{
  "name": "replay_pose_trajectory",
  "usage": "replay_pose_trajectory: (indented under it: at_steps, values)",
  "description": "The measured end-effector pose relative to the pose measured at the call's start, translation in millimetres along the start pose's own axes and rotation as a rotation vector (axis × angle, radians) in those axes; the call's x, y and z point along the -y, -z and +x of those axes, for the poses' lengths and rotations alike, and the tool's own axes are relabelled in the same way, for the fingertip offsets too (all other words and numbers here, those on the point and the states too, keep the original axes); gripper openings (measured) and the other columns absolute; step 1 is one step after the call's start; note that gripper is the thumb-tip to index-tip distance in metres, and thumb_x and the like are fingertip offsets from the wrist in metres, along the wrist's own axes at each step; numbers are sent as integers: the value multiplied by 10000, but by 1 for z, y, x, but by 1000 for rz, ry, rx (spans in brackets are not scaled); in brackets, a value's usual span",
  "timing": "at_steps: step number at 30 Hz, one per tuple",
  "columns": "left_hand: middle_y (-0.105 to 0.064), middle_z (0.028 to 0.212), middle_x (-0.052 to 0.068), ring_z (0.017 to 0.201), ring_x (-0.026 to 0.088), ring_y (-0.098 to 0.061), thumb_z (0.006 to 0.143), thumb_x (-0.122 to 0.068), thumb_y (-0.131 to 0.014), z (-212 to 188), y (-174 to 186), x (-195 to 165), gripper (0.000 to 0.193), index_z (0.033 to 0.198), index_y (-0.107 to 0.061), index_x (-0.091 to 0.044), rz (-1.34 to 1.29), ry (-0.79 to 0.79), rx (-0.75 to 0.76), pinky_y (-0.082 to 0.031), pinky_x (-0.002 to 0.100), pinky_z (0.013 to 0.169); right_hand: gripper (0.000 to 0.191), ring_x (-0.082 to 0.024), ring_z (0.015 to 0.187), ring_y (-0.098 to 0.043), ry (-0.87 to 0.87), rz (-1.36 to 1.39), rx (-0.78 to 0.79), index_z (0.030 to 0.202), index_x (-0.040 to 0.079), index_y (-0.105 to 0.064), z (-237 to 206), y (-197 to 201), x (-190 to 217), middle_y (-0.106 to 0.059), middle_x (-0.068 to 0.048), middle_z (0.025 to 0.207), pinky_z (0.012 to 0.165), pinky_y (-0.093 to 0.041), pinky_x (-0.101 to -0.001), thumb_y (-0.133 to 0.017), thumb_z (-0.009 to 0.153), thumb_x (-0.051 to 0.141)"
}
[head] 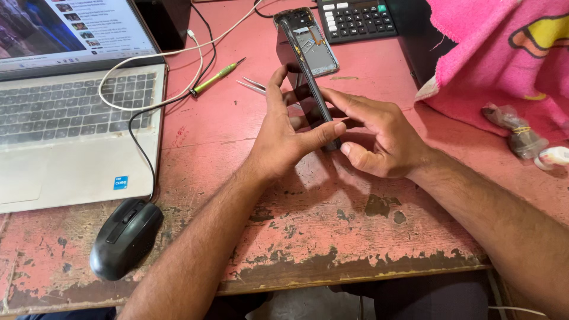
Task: The person holds a black smartphone, removes the back cover, and uses a green screwdriver to unscrew several screws around the battery area. The back cover is set aside, and the internal components are exposed as the person continues to remove screws.
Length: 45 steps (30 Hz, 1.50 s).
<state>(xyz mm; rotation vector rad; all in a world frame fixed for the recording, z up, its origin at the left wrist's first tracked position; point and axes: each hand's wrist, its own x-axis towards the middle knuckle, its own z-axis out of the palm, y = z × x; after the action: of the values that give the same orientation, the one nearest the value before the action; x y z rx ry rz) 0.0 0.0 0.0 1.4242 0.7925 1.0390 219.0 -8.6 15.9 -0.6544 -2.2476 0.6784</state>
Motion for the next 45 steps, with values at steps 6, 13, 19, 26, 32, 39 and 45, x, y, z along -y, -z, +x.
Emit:
replay_pose_trajectory:
  at_steps: [6, 13, 19, 26, 32, 39, 45]
  values:
    - [-387, 1448, 310, 1299, 422, -610, 792, -305, -844, 0, 0, -2, 1262, 1578, 116, -76, -5, 28, -19, -561, 532, 1005, 801, -281, 1276, -681, 20, -5, -5, 1584, -96, -334, 1, 1, 3, -607, -262, 1460, 1113, -561, -356, -557, 870, 192]
    - [-401, 1456, 315, 1310, 429, -610, 808, -305, -846, 1, -1, -1, 1259, 1585, 115, -66, -5, -16, -5, -583, 529, 1035, 796, -280, 1293, -677, 31, -31, -17, 1587, -79, -349, 2, 1, 5, -613, -260, 1463, 1135, -549, -364, -558, 856, 158]
    - [-392, 1459, 309, 1310, 429, -606, 806, -306, -844, -1, 0, -2, 1264, 1585, 121, -61, 9, 4, -6, -601, 525, 1036, 803, -275, 1271, -686, 12, -38, -11, 1587, -81, -340, 1, 1, 5, -620, -257, 1451, 1111, -561, -357, -555, 849, 150]
    - [-390, 1448, 317, 1306, 434, -608, 817, -284, -837, -1, 0, -3, 1249, 1582, 125, -62, -2, -4, 0, -599, 517, 1014, 801, -270, 1258, -692, 11, -45, -10, 1588, -84, -338, 1, 1, 5, -627, -262, 1438, 1099, -568, -352, -558, 857, 158]
    - [-364, 1463, 316, 1299, 434, -606, 806, -288, -832, 1, -1, -2, 1256, 1574, 138, -71, -25, 16, -6, -581, 521, 976, 807, -277, 1249, -695, 24, -41, -8, 1587, -91, -339, 2, 1, 5, -630, -262, 1431, 1097, -571, -353, -556, 860, 185]
    - [-408, 1440, 327, 1286, 414, -622, 748, -296, -871, 3, -2, -1, 1381, 1540, 231, -37, -87, 48, -64, -586, 507, 1031, 792, -291, 1248, -699, 36, -68, -20, 1581, -86, -355, -1, 1, 2, -629, -272, 1428, 1104, -571, -362, -556, 882, 227]
    - [-494, 1457, 274, 1253, 398, -636, 667, -340, -880, 1, -4, -7, 1378, 1580, 102, -25, -216, 157, -93, -633, 510, 955, 744, -266, 1155, -749, 12, -111, -45, 1567, -69, -409, -2, 1, 0, -697, -239, 1347, 1051, -603, -345, -532, 921, 279]
